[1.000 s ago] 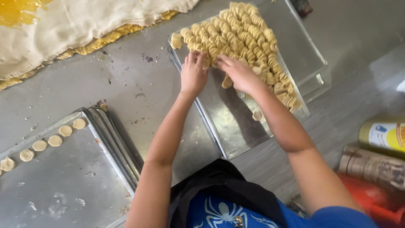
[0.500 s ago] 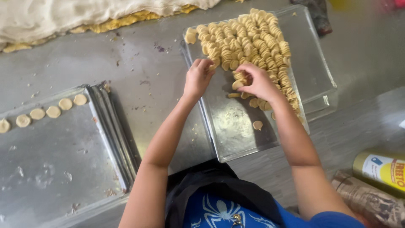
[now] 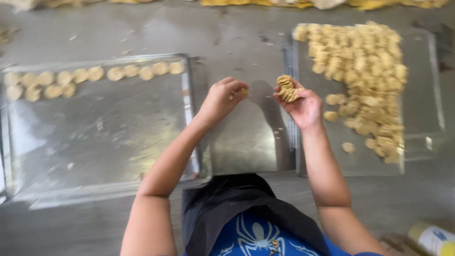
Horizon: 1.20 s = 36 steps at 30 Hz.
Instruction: The person picks up small circular pieces of dough and stacks them into small cylindrical piles on a metal tray.
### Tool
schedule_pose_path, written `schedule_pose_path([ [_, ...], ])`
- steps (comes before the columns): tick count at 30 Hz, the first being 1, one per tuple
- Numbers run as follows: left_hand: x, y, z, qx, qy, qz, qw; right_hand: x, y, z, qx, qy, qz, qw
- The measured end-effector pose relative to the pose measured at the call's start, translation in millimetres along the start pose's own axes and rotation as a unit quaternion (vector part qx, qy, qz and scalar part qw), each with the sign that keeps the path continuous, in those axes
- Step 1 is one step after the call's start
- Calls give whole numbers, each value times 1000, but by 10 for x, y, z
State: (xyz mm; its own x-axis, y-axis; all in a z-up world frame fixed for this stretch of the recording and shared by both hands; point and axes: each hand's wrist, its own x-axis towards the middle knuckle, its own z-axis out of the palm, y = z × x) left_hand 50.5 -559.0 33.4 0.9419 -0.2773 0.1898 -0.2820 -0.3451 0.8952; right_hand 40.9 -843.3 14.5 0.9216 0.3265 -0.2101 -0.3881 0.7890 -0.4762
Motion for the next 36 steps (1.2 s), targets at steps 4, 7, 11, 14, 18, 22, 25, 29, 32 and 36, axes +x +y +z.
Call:
schedule_pose_path([
  [4, -860, -339, -1255, 90, 57, -13, 994, 521, 1151, 775, -176, -22, 68, 982],
  [7, -1279, -662, -2083, 114, 137, -39, 983, 910, 2089, 1389, -332, -66, 87, 937],
  [11, -1491, -1154, -2927, 130, 201, -74, 968, 1398, 3093, 2045, -537, -51, 37, 842],
  [14, -1527, -1424, -3209, 110, 208, -64, 970, 1669, 3512, 2282, -660, -133, -186, 715],
  [18, -1476, -1564, -3318, 205, 180, -41, 961, 1816, 3722, 2422, -732, -131, -279, 607],
  [22, -1499, -1518, -3416, 334, 173, 22, 926, 1808, 3610, 2444, -727, -131, -261, 622],
  [25, -1481, -1513, -3445, 358, 159, 31, 919, 1710, 3440, 2358, -715, -90, -216, 659],
  [29, -1436, -1504, -3466, 333, 168, 46, 927, 1702, 3487, 2293, -774, -51, -269, 571],
  [32, -1406, -1429, -3474, 310, 139, 9, 940, 1700, 3403, 2236, -760, -54, -336, 554],
  [36, -1358, -1239, -3491, 228, 121, -19, 966, 1567, 3164, 2111, -709, 19, -207, 674],
])
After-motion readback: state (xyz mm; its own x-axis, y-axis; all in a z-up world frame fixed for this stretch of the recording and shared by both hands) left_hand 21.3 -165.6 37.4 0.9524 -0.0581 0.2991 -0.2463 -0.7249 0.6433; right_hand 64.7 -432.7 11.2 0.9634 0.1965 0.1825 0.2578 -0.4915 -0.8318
